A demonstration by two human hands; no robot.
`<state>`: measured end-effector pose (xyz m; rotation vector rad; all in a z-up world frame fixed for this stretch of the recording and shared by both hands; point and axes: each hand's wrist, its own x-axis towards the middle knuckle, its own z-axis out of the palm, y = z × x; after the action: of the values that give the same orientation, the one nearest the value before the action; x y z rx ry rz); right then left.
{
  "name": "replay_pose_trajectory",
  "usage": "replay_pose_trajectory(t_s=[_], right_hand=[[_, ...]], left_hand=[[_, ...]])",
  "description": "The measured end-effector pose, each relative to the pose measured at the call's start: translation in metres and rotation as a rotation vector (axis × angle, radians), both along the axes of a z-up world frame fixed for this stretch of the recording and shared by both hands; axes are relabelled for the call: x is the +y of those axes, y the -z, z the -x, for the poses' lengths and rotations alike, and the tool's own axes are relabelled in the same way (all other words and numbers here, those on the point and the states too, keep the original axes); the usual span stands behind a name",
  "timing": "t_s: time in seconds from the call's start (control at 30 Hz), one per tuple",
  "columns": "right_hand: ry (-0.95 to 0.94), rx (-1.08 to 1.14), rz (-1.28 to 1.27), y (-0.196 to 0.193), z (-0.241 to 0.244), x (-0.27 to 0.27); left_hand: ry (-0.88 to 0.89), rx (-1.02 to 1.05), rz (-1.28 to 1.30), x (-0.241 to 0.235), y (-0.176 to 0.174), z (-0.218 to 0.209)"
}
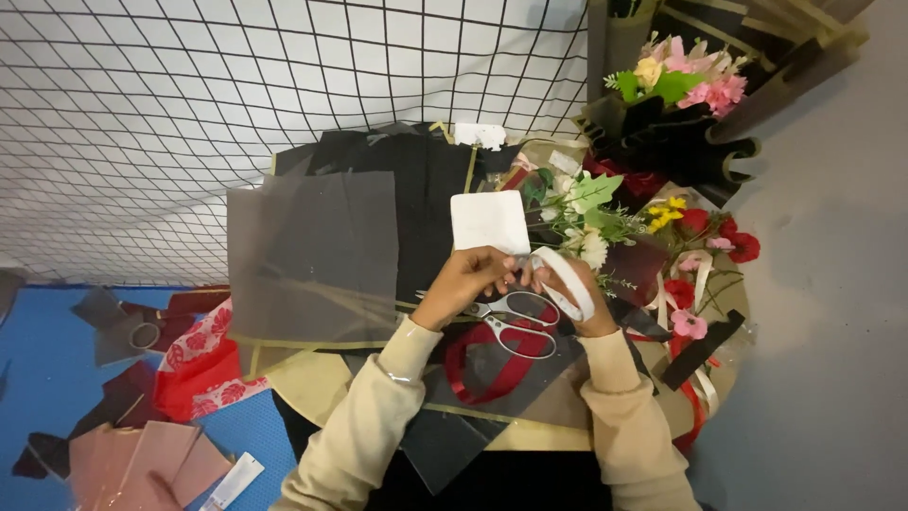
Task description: Preparing a floral foam base by wrapping it in paper and securing it with tape before adding flowers.
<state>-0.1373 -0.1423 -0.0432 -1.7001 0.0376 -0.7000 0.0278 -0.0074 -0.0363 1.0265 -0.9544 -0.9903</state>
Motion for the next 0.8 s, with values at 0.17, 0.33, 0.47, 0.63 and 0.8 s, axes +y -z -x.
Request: replay_pose_trajectory(t_s=[0.17, 0.33, 0.47, 0.63, 0.8], right_hand=[[0.040, -0.007, -0.026, -0.042, -0.002, 0.036], [0.053, 0.030, -0.042, -0.041, -0.001, 0.046], [0.114, 0.138, 0.015, 0.005, -0.003, 0.023], [0.054, 0.160, 0.005, 0.022, -0.010, 0.020], [0.149, 0.431, 0.137, 0.023, -0.014, 0.024]], left_hand=[[-0.141, -0.073, -0.005, 0.000, -0.004, 0.008], [-0.351, -0.298, 0.025, 0.007, -0.011, -0.009], [-0.581, -0.854, 0.184, 0.025, -0.085, -0.026], [-0.740, -1.221, 0.348, 0.055, -0.178, -0.038], [-0.546, -1.311, 0.241, 0.072, -0.202, -0.019]])
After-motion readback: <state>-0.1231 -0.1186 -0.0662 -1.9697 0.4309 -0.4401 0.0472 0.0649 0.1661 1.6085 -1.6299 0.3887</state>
